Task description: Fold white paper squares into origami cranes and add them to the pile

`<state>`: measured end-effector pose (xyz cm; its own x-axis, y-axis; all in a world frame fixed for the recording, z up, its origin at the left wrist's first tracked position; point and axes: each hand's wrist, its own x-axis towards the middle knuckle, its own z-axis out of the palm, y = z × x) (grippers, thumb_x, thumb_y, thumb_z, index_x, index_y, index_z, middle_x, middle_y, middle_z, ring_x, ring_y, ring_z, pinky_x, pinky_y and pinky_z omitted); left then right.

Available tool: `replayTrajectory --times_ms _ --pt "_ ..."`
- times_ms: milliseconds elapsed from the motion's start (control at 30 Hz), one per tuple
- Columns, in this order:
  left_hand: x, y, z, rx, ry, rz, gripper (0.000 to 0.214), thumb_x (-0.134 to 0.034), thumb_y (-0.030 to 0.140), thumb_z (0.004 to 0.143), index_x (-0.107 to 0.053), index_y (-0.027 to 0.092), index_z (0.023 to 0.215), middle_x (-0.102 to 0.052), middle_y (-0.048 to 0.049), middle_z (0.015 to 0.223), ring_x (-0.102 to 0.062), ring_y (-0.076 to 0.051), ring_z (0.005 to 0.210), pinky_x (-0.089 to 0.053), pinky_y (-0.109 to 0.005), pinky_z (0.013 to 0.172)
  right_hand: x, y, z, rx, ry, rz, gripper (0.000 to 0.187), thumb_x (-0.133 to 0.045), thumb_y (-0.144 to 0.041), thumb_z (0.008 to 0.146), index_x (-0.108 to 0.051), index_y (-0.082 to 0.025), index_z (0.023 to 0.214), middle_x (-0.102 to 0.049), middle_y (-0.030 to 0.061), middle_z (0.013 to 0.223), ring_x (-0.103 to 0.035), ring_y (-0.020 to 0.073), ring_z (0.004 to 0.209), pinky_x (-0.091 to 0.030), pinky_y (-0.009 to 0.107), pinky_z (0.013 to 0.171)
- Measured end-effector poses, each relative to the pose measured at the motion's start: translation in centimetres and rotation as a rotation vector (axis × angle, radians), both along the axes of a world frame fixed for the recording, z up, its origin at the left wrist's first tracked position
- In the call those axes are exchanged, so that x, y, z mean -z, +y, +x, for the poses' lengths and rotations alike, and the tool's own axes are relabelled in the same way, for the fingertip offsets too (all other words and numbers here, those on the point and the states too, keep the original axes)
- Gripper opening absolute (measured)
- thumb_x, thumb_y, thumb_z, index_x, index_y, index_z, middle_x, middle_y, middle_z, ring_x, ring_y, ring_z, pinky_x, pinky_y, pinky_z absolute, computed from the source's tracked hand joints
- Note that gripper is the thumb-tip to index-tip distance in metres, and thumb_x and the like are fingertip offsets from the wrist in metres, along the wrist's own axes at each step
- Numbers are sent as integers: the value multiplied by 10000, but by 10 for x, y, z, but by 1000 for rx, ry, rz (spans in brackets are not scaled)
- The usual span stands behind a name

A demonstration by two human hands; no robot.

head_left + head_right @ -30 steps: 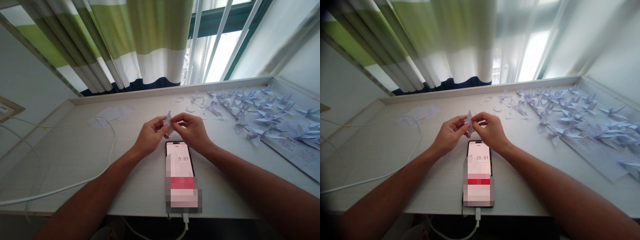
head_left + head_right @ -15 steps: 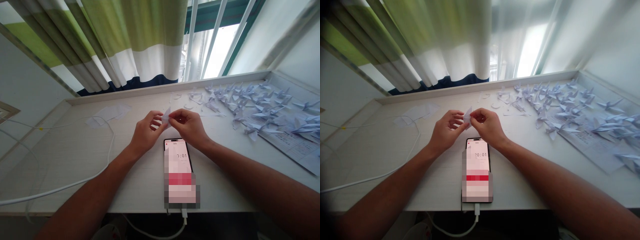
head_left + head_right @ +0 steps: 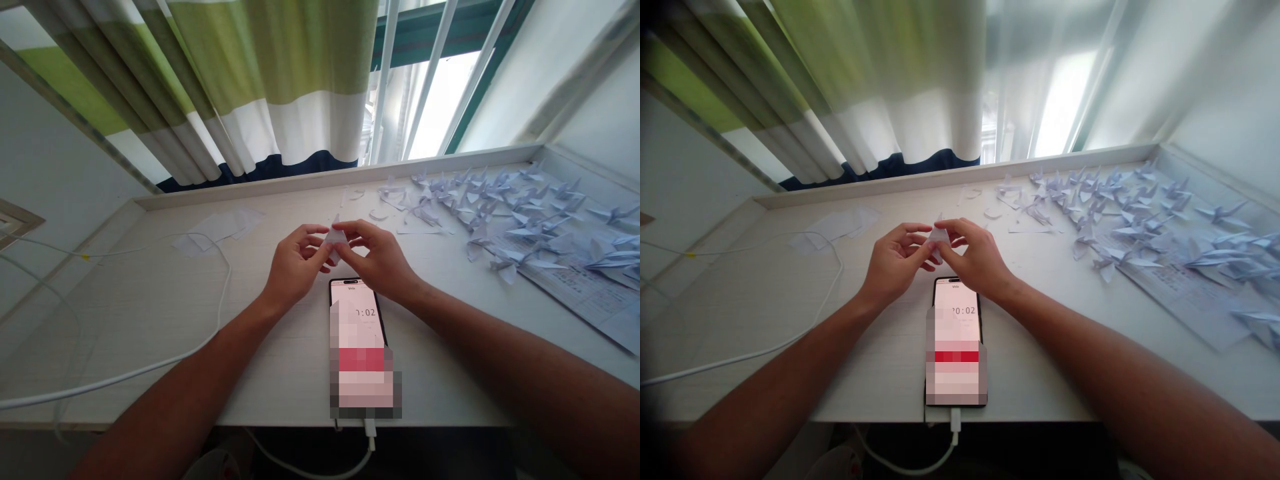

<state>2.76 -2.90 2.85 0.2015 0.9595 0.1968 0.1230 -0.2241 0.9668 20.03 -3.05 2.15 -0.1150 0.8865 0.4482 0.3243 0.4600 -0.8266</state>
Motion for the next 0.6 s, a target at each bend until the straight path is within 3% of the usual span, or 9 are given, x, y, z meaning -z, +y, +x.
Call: replayTrajectory --times_ms 167,333,433,600 --pt "1 0 1 -75 -30 7 422 -789 380 831 -629 175 1163 -758 -48 866 -748 -193 727 -636 -301 631 3 5 1 -57 178 -163 287 -747 -315 864 -726 -179 1116 -786 73 932 -747 213 844 -632 396 812" --pt "3 4 0 -45 -117 -53 426 -832 398 786 -700 148 1104 -772 -76 940 -753 -219 836 -648 -332 695 1 5 2 -145 207 -183 325 -773 -384 852 -730 -192 1111 -775 67 933 -746 214 866 -631 407 832" --pt "5 5 -1 -10 -125 -55 385 -823 410 794 -745 146 1064 -778 -102 1025 -750 -228 878 -645 -341 709 0 3 3 -136 132 -157 315 -735 -378 889 -720 -210 1155 -764 57 937 -736 208 876 -633 403 831" --pt "5 7 -3 -1 -139 -68 403 -838 404 780 -758 145 1078 -794 -104 951 -746 -214 818 -632 -335 701 0 2 5 -70 -114 32 287 -658 -283 937 -723 -245 1214 -706 49 943 -688 189 849 -625 383 802"
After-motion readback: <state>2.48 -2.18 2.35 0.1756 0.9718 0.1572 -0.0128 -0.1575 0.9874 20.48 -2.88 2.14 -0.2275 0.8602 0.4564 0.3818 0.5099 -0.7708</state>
